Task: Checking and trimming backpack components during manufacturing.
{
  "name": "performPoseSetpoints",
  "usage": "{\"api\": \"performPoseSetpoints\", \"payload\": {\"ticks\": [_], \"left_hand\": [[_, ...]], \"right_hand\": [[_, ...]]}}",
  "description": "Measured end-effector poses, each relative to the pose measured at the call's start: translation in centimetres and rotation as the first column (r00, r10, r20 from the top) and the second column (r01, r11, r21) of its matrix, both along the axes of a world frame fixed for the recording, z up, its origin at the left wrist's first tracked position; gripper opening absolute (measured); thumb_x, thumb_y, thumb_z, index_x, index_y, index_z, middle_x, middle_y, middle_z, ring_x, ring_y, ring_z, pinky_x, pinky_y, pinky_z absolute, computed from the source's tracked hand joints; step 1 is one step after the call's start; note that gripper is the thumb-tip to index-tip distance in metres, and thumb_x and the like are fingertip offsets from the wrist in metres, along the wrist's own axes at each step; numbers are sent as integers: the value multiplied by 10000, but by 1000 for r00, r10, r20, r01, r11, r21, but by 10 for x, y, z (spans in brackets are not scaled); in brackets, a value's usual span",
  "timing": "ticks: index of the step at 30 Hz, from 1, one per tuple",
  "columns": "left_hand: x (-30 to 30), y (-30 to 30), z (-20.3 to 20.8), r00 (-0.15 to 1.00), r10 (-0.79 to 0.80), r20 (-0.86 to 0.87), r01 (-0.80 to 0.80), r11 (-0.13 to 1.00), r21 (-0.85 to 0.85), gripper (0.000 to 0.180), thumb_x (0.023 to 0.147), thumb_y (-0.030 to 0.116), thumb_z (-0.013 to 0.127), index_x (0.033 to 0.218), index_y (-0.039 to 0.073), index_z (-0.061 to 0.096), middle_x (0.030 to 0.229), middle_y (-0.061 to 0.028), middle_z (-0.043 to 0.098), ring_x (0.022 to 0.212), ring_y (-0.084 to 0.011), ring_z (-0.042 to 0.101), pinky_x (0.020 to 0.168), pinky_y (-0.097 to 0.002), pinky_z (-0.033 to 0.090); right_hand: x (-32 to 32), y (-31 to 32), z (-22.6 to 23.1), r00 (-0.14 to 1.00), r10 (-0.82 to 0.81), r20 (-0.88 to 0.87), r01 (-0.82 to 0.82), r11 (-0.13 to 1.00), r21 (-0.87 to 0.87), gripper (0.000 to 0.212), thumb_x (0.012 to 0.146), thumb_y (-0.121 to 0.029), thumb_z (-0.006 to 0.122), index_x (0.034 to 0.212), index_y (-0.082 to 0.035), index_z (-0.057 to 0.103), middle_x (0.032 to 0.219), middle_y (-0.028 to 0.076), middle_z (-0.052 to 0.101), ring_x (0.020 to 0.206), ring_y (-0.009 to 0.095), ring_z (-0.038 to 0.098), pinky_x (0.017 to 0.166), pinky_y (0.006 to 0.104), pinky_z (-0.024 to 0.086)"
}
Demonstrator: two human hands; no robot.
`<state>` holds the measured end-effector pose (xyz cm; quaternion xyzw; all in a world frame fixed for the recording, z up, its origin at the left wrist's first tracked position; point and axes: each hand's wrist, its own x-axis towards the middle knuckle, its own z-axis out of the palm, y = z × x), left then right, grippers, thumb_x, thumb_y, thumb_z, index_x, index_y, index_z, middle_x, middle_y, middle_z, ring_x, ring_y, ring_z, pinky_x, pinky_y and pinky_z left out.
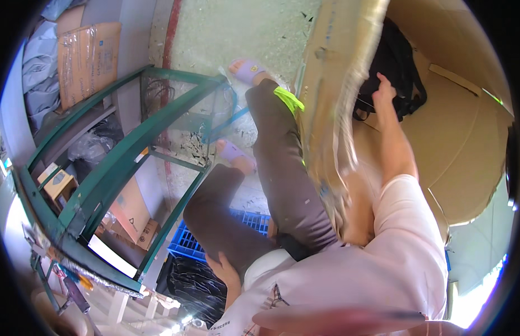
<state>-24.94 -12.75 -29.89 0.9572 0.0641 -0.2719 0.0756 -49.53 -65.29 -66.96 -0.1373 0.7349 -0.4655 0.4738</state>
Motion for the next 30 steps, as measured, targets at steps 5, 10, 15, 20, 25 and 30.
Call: {"api": "performPoseSetpoints", "payload": {"ticks": [5,10,15,20,25,30], "left_hand": [[-12,5,2,959,-200,202,196,980,40,528,792,224,486,1192,-67,302,1187,-229,352,1106,-334,331,948,-380,235],[7,-77,1,953,-177,245,289,771,-567,438,748,21,503,1163,-33,373,1173,-173,378,1065,-266,423,897,-335,344],[30,-187,20,840,-433,328,490,344,-801,277,782,66,508,1048,-11,494,982,-133,528,932,-195,513,788,-281,410],[67,-276,99,825,-386,412,438,-24,-899,384,779,228,549,1082,3,480,981,-69,519,868,-141,510,736,-265,402],[95,-260,122,856,-496,145,93,-129,-987,394,788,201,531,1133,34,442,1103,-58,495,1005,-154,464,870,-337,353],[73,-171,157,929,-370,27,-147,-433,-889,369,770,77,559,1117,14,452,1108,-59,499,1023,-181,453,887,-326,340]], "right_hand": [[-4,-25,220,719,664,-203,-683,729,-35,335,611,2,620,935,29,541,824,85,592,697,193,571,672,297,468],[-42,27,442,253,802,-542,-919,374,124,271,682,-58,579,933,41,551,822,59,590,682,110,557,627,225,462],[-129,89,531,486,518,-704,-816,557,-154,298,634,-38,658,926,-11,604,880,50,602,770,143,569,762,254,433],[-147,135,575,643,370,-670,-765,332,-551,327,633,3,637,955,-34,595,897,60,605,830,175,571,816,294,410],[-224,94,510,792,561,-241,-525,426,-736,320,627,-16,631,942,-35,577,887,58,590,846,173,550,790,292,415],[-102,172,449,658,701,274,-436,652,-621,260,685,-123,594,927,-41,550,863,64,560,776,176,531,726,274,421]]}}
